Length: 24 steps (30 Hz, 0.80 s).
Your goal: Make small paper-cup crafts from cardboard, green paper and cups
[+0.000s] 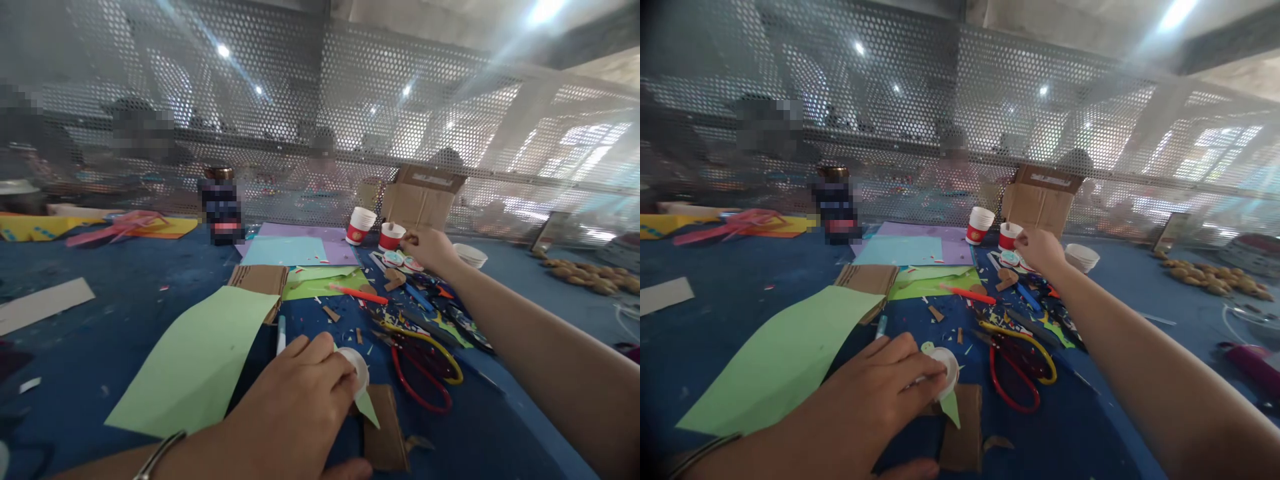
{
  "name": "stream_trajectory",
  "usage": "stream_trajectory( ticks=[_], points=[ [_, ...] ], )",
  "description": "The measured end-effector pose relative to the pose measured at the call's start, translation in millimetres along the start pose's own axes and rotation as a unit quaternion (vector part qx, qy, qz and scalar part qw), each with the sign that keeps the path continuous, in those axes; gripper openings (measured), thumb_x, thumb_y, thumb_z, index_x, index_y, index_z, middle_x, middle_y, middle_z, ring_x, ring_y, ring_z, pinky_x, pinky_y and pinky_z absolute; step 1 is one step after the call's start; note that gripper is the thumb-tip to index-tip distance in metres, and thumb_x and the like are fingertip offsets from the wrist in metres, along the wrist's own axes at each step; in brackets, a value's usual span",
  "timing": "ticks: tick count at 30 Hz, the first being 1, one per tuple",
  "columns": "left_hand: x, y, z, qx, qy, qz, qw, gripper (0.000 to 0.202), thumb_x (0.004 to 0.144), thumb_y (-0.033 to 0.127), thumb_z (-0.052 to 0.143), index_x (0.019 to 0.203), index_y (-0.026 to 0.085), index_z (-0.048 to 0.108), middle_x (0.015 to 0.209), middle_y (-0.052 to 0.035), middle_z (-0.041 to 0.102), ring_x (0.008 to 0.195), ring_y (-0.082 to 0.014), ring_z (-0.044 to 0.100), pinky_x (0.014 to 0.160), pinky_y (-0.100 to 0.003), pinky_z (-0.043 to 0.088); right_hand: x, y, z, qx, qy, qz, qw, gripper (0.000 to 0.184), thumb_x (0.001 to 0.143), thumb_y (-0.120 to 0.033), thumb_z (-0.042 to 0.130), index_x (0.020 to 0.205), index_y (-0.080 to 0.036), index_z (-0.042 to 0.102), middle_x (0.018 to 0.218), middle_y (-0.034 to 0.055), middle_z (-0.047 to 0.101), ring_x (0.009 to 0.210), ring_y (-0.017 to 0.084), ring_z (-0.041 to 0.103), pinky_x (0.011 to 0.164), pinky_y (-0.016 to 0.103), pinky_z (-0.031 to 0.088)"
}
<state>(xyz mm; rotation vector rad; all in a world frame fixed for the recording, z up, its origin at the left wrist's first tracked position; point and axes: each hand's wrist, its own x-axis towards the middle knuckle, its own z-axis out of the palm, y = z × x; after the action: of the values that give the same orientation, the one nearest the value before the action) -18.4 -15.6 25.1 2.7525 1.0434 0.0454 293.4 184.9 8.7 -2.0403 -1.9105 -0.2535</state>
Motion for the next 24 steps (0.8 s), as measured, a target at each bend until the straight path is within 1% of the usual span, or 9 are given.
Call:
stream_trajectory(
  ticks=[5, 8, 10, 12, 14, 16, 19, 21, 24],
  points=[
    [1.5, -5.2, 5.5, -0.011, -0.005, 0.000, 1.000, 0.055, 0.087, 0.053, 0.067, 0.128, 0.017, 0.068, 0.123, -0.0122, 0.071, 0.117, -0.0338, 0.057, 0.104, -0.051, 0.043, 26.0, -3.4, 0.7, -0.014, 0.010, 0.028, 0.999, 0.029, 0.096, -0.037, 0.061, 0.115, -0.017, 0.070, 0.114, 0.0103, 0.073, 0.103, 0.025, 0.069, 0.088, 0.038, 0.053],
    [1.2, -9.0, 10.2, -0.019, 0.002, 0.006, 1.000, 0.056, 0.087, 0.054, 0.067, 0.130, 0.018, 0.067, 0.123, -0.0122, 0.071, 0.117, -0.0338, 0.057, 0.105, -0.051, 0.042, 25.6, -17.5, -4.4, -0.015, 0.014, 0.021, 1.000, 0.030, 0.098, -0.034, 0.055, 0.117, -0.016, 0.069, 0.113, 0.0126, 0.073, 0.104, 0.026, 0.069, 0.084, 0.036, 0.053],
    [0.8, -11.0, 12.2, -0.025, 0.013, 0.014, 1.000, 0.056, 0.087, 0.054, 0.066, 0.130, 0.018, 0.066, 0.123, -0.0123, 0.071, 0.117, -0.0335, 0.056, 0.104, -0.051, 0.042, 15.0, -29.2, -9.9, -0.011, -0.006, -0.015, 1.000, 0.029, 0.095, -0.030, 0.052, 0.111, -0.016, 0.073, 0.106, 0.0111, 0.077, 0.100, 0.026, 0.070, 0.078, 0.030, 0.050],
    [0.5, -11.5, 12.4, -0.027, 0.020, 0.021, 0.999, 0.055, 0.088, 0.054, 0.065, 0.130, 0.018, 0.066, 0.122, -0.0124, 0.071, 0.116, -0.0331, 0.057, 0.103, -0.050, 0.042, -2.3, -38.1, -16.5, -0.006, -0.058, -0.078, 0.995, 0.023, 0.091, -0.032, 0.058, 0.100, -0.020, 0.075, 0.096, 0.0058, 0.078, 0.090, 0.022, 0.071, 0.073, 0.026, 0.048],
    [0.4, -10.5, 11.0, -0.021, 0.017, 0.023, 0.999, 0.055, 0.089, 0.054, 0.063, 0.129, 0.016, 0.067, 0.121, -0.0128, 0.072, 0.114, -0.0330, 0.058, 0.102, -0.050, 0.043, -22.6, -40.7, -22.6, -0.007, -0.120, -0.139, 0.983, 0.018, 0.088, -0.035, 0.062, 0.090, -0.022, 0.075, 0.087, 0.0014, 0.078, 0.082, 0.018, 0.070, 0.068, 0.024, 0.046],
    [0.3, -8.5, 9.0, -0.008, 0.011, 0.020, 1.000, 0.054, 0.091, 0.054, 0.061, 0.127, 0.015, 0.068, 0.120, -0.0136, 0.072, 0.113, -0.0334, 0.058, 0.102, -0.051, 0.044, -42.0, -36.4, -26.2, -0.023, -0.159, -0.166, 0.973, 0.019, 0.088, -0.034, 0.061, 0.083, -0.022, 0.073, 0.082, 0.0015, 0.077, 0.077, 0.018, 0.069, 0.065, 0.025, 0.044],
    [-0.2, -4.9, 7.1, 0.001, 0.003, 0.017, 1.000, 0.054, 0.091, 0.054, 0.061, 0.127, 0.014, 0.069, 0.121, -0.0134, 0.072, 0.113, -0.0336, 0.058, 0.101, -0.051, 0.044, -64.7, -22.4, -23.6, -0.069, -0.179, -0.155, 0.969, 0.018, 0.087, -0.032, 0.060, 0.081, -0.019, 0.070, 0.085, 0.0083, 0.075, 0.081, 0.024, 0.069, 0.064, 0.029, 0.042],
    [-0.9, -2.7, 7.5, -0.002, 0.002, 0.016, 1.000, 0.054, 0.091, 0.054, 0.062, 0.128, 0.015, 0.068, 0.124, -0.0129, 0.071, 0.114, -0.0336, 0.058, 0.101, -0.051, 0.045, -75.0, -13.7, -18.2, -0.096, -0.183, -0.139, 0.968, 0.015, 0.084, -0.028, 0.062, 0.091, -0.018, 0.070, 0.094, 0.0125, 0.075, 0.088, 0.029, 0.069, 0.066, 0.031, 0.043],
    [-2.1, -0.2, 9.5, -0.003, 0.003, 0.018, 1.000, 0.053, 0.090, 0.052, 0.063, 0.128, 0.015, 0.068, 0.127, -0.0125, 0.070, 0.113, -0.0334, 0.059, 0.099, -0.050, 0.047, -83.9, -6.7, -11.9, -0.113, -0.186, -0.129, 0.968, 0.019, 0.086, -0.023, 0.057, 0.101, -0.018, 0.067, 0.102, 0.0133, 0.073, 0.096, 0.030, 0.069, 0.074, 0.034, 0.045]
  ],
)
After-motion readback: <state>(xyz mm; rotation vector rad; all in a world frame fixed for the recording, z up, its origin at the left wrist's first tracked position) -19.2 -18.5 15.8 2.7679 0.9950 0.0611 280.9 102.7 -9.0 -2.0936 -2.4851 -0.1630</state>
